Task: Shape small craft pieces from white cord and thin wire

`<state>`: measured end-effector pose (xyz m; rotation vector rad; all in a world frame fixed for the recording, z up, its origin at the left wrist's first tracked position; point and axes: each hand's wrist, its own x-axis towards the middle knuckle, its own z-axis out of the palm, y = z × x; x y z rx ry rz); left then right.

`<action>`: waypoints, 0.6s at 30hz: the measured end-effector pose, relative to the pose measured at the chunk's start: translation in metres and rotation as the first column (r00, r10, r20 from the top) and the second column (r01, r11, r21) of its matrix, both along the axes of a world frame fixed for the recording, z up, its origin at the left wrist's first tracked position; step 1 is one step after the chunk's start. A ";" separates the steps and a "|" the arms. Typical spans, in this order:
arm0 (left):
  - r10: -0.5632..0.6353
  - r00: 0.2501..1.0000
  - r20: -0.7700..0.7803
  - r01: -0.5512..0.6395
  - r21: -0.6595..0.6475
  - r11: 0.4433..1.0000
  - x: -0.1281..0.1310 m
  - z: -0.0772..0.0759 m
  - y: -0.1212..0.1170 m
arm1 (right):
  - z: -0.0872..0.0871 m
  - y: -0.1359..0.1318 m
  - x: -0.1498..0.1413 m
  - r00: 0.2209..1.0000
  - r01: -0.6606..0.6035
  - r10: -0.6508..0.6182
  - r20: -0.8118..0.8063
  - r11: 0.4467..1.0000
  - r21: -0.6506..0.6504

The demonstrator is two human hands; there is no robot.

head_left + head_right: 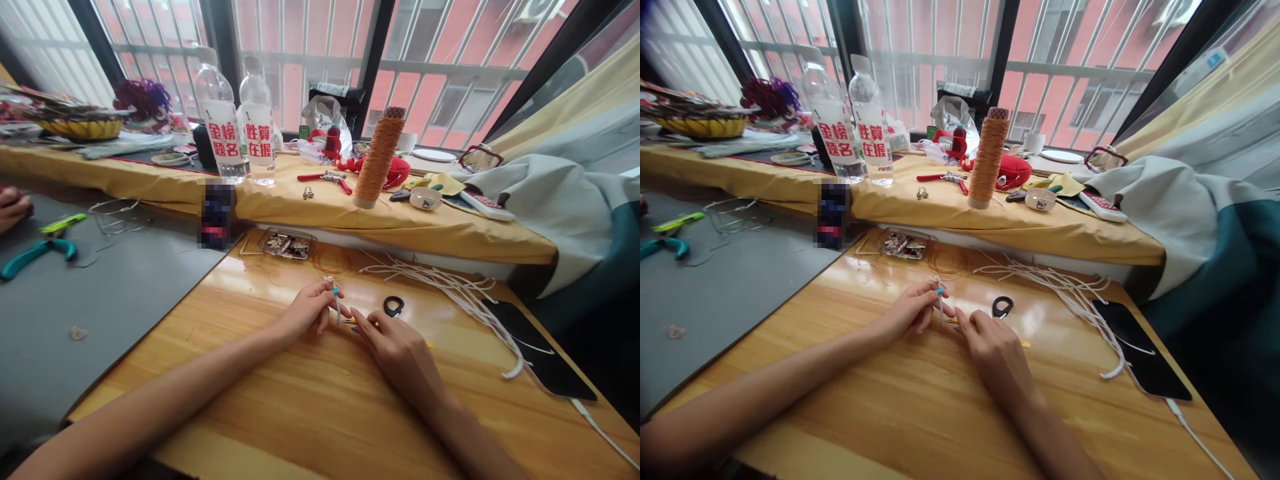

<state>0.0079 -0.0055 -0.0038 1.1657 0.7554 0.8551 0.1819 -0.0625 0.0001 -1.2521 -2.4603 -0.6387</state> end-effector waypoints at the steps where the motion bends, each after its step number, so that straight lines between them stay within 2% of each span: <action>1: -0.003 1.000 0.002 0.003 -0.007 1.000 0.000 0.000 0.000 | 0.000 0.000 0.000 1.000 0.004 -0.004 0.003 1.000 0.008; 14: 0.029 0.999 0.039 -0.028 -0.041 0.999 0.000 0.001 -0.001 | 0.004 -0.003 -0.007 1.000 0.011 -0.008 -0.019 0.991 0.131; 18: 0.036 0.998 0.052 -0.034 -0.043 0.999 0.001 0.001 -0.001 | 0.004 -0.004 -0.010 1.000 -0.014 0.015 -0.006 0.993 0.115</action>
